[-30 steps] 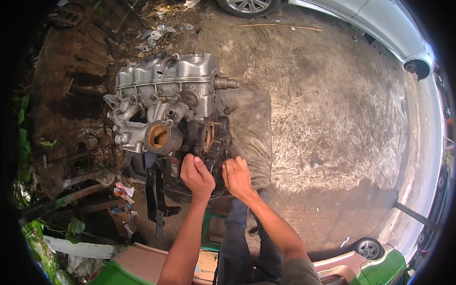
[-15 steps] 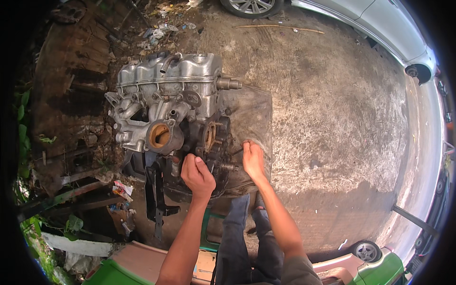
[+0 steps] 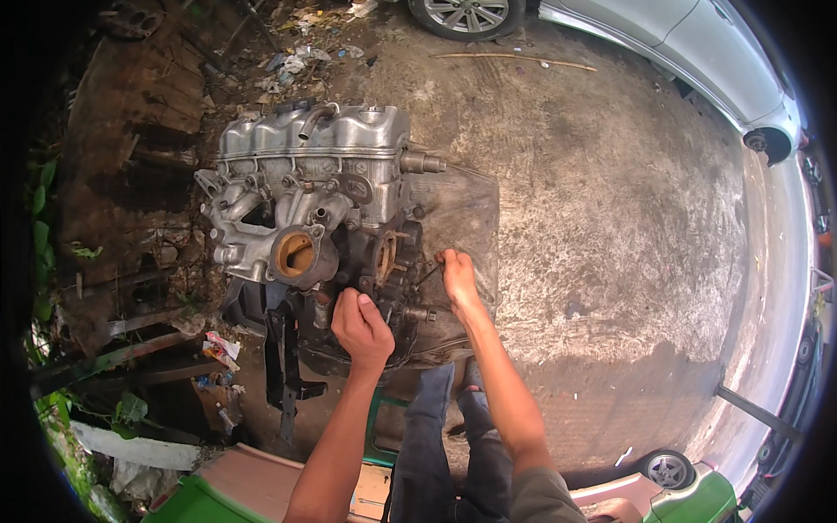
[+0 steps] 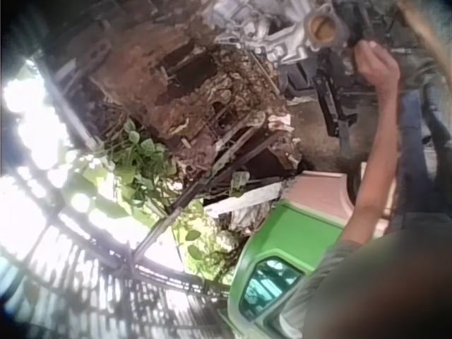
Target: The person uses a wrench to loosen and remove bolts from a car engine block resting on a cloth on the ground. The person repeatedly turns the wrench and adjusts hand positions while working on the same bolt area.
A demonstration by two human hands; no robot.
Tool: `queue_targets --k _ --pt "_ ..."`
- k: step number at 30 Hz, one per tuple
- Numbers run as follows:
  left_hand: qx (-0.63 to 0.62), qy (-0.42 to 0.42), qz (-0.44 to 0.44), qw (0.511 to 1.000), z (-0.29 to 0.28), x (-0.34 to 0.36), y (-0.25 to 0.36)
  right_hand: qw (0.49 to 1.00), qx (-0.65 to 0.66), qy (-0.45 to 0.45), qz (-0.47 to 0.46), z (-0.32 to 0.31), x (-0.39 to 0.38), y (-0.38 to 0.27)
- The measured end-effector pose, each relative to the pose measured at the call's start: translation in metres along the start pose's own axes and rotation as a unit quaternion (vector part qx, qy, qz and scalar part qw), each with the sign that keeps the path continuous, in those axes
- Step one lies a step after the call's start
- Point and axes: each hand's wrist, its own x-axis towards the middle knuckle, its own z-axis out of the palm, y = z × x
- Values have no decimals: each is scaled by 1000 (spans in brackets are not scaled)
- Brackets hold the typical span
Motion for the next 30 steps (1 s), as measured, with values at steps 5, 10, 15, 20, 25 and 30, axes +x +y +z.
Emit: queue_targets --k 5,10,15,20,25,30 --pt "-7 4 6 1000 1 0 -1 996 -70 -40 -49 2 -4 -7" --pt "2 12 11 1000 3 1 0 958 -210 -66 -184 9 -20 -19" --pt "18 -10 -10 1000 0 -1 0 938 -251 -105 -215 10 -50 -38" --pt "15 1 -7 1000 2 -1 -1 832 -375 -110 -395 13 -110 -19" --pt "15 9 3 1000 3 0 1 810 -393 -103 -422 6 -102 -9" --pt "14 13 10 1000 2 0 0 891 -333 2 -309 -13 -101 -10"
